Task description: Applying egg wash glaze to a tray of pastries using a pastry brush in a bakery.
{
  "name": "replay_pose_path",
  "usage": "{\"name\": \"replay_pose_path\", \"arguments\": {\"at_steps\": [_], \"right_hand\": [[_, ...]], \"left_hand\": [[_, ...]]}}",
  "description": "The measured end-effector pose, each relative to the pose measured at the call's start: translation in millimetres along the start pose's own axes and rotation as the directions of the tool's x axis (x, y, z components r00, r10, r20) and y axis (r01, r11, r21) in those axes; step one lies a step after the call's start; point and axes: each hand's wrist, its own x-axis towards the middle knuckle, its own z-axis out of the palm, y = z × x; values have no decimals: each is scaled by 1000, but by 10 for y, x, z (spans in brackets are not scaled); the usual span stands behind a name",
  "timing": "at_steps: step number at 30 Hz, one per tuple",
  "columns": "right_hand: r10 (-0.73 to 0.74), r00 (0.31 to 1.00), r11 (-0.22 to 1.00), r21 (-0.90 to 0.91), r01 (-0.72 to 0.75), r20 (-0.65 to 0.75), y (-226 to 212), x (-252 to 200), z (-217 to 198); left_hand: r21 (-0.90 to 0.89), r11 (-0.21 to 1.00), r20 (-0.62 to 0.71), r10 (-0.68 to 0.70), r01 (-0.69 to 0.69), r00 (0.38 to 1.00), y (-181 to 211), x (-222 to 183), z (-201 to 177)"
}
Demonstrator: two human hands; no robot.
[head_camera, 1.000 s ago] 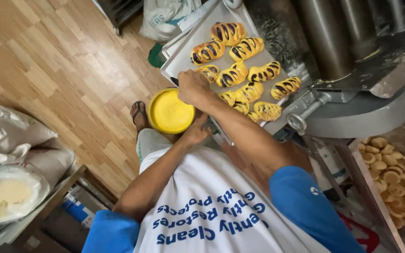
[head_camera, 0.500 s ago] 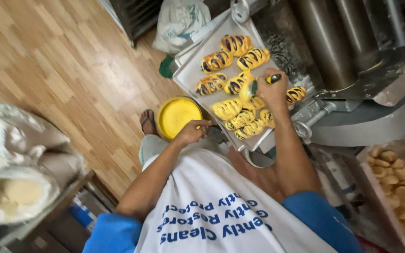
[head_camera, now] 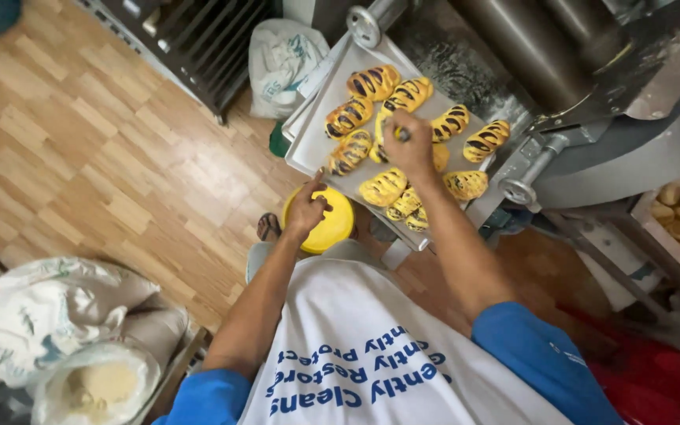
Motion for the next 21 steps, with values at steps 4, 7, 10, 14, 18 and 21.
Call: {"name": "replay_pose_path", "arguments": {"at_steps": [4, 7, 10, 14, 18, 21], "right_hand": [[-19, 990, 946, 323, -27, 139, -412, -506, 331], [-206, 976, 914, 369, 168, 66, -383, -775, 419], [-148, 975, 989, 5, 150, -165, -806, -764, 204], [-107, 983, 992, 53, 116, -148, -1065, -1150, 464], [19, 943, 998, 66, 3, -331, -1120, -1047, 411], [-13, 922, 1000, 2, 15, -387, -997, -557, 172]], "left_hand": [[141, 990, 67, 8, -17, 998, -90, 197, -71], [89, 995, 115, 32, -43, 993, -223, 309, -188], [43, 993, 180, 98, -107, 979, -365, 446, -222], [-79, 997, 269, 15, 7, 963, -473, 622, -175], [-67, 997, 328, -18, 42, 944, -605, 769, -260], [-53, 998, 359, -8, 29, 933, -466, 745, -323]]}}
